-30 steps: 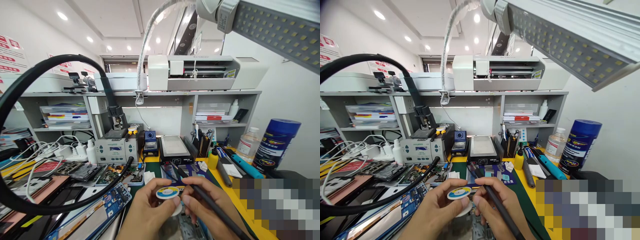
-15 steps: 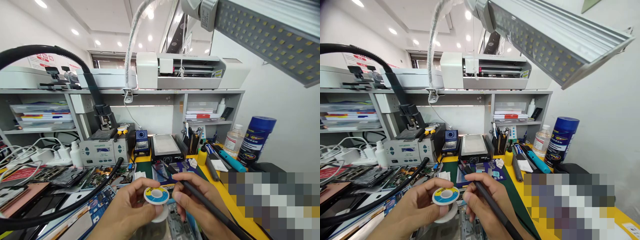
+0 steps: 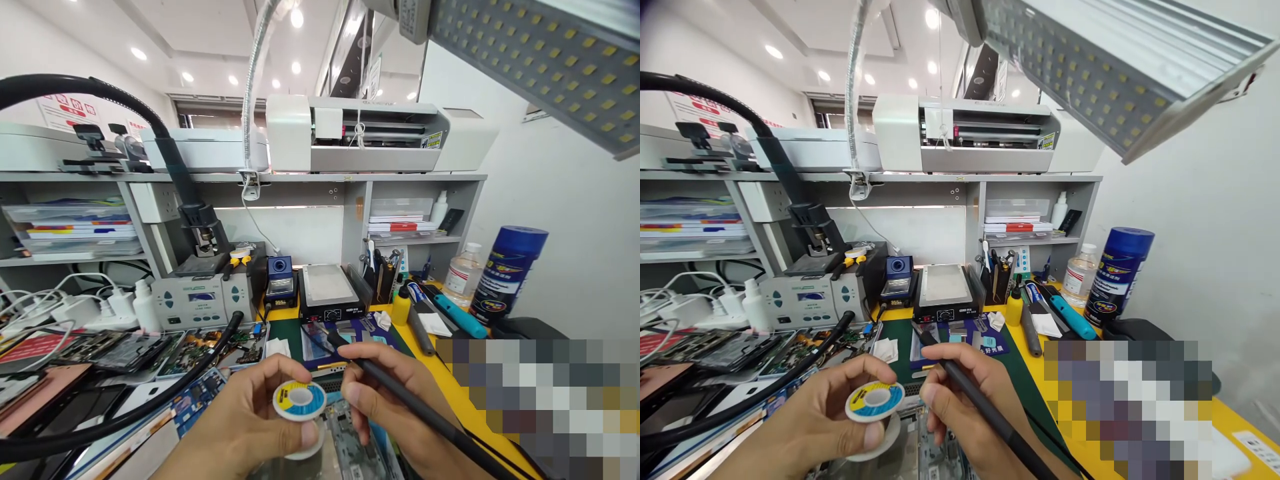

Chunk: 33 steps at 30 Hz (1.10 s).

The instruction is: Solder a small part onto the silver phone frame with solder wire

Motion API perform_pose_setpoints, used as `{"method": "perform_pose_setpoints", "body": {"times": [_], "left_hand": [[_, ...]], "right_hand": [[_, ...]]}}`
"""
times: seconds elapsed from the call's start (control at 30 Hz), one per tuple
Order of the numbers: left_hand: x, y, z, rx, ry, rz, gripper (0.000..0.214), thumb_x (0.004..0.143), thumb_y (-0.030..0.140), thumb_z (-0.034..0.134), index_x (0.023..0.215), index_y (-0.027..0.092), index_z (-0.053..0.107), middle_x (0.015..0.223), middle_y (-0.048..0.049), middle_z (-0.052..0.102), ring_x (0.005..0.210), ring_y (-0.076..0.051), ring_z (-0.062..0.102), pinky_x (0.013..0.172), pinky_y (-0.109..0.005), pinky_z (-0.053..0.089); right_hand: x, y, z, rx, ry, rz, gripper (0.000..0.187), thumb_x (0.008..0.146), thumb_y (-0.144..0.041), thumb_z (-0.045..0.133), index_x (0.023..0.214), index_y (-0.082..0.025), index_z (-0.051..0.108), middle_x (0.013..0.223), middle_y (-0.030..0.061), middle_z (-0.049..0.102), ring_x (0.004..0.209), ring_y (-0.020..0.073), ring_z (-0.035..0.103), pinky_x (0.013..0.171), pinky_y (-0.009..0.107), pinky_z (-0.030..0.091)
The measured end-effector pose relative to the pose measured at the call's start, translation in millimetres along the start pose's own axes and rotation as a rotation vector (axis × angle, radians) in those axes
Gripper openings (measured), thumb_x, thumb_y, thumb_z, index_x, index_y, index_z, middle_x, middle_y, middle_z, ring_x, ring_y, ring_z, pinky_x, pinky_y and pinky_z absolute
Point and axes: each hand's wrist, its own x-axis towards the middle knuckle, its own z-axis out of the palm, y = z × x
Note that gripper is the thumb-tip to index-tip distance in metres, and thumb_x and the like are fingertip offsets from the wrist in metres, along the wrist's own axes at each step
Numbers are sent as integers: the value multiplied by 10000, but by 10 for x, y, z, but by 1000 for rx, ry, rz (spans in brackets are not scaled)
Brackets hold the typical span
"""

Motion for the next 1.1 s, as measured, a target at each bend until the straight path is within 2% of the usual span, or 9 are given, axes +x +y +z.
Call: {"method": "perform_pose_setpoints", "body": {"times": [0.2,0.33,0.43,0.53,0.67,0.8,0.9,1.0,1.1], "left_hand": [[-17,15,8,59,34,16,533,663,536,1034,1018,211,805,923,-44,816,751,-189,722,725,-286,582],[-40,44,-18,113,128,63,499,719,564,987,1028,216,805,1033,-83,856,897,-252,789,799,-300,615],[-33,78,-115,149,188,62,490,750,558,973,1074,230,805,1145,-77,866,976,-260,803,855,-288,619],[-17,96,-234,195,221,70,515,780,601,950,1126,247,809,1160,-60,867,1019,-260,799,876,-277,613],[-23,92,-303,220,238,84,541,796,656,920,1136,250,809,1127,-55,864,1025,-274,787,866,-298,606],[-50,92,-270,210,184,55,573,800,652,919,1181,244,786,1129,-52,853,1053,-277,762,904,-324,573],[-62,90,-215,174,205,74,545,805,628,907,1160,236,778,1110,-50,848,1029,-274,732,873,-346,530],[-68,87,-153,158,268,93,482,802,579,894,1123,238,779,1081,-43,845,1005,-274,705,870,-373,484],[-77,89,-104,172,282,102,457,784,561,889,1098,246,781,1047,-33,829,976,-265,677,884,-384,465]], "right_hand": [[-2,5,-29,12,-17,2,357,941,-422,913,1239,-259,803,890,-11,740,679,133,725,603,241,615],[32,-54,-61,35,4,39,397,950,-411,915,1274,-213,798,759,18,806,642,140,747,628,246,624],[83,-115,-104,172,64,-24,383,930,-431,927,1225,-209,829,796,45,837,637,184,786,523,247,624],[131,-183,-141,205,193,63,397,917,-484,926,1168,-184,856,690,31,800,534,164,735,436,215,581],[178,-211,-167,204,299,132,492,804,-558,992,1055,-151,876,590,13,745,435,127,647,367,181,521],[189,-177,-197,218,290,133,410,799,-434,1023,1064,-162,868,644,18,772,475,145,692,401,196,561],[173,-157,-223,239,270,116,353,787,-366,1028,1013,-160,851,630,27,780,457,158,707,393,194,555],[157,-143,-238,230,276,118,321,819,-406,998,933,-161,826,600,34,772,423,160,697,365,183,527],[150,-132,-242,201,290,119,306,841,-419,976,891,-173,802,567,18,749,398,156,683,345,173,506]]}}
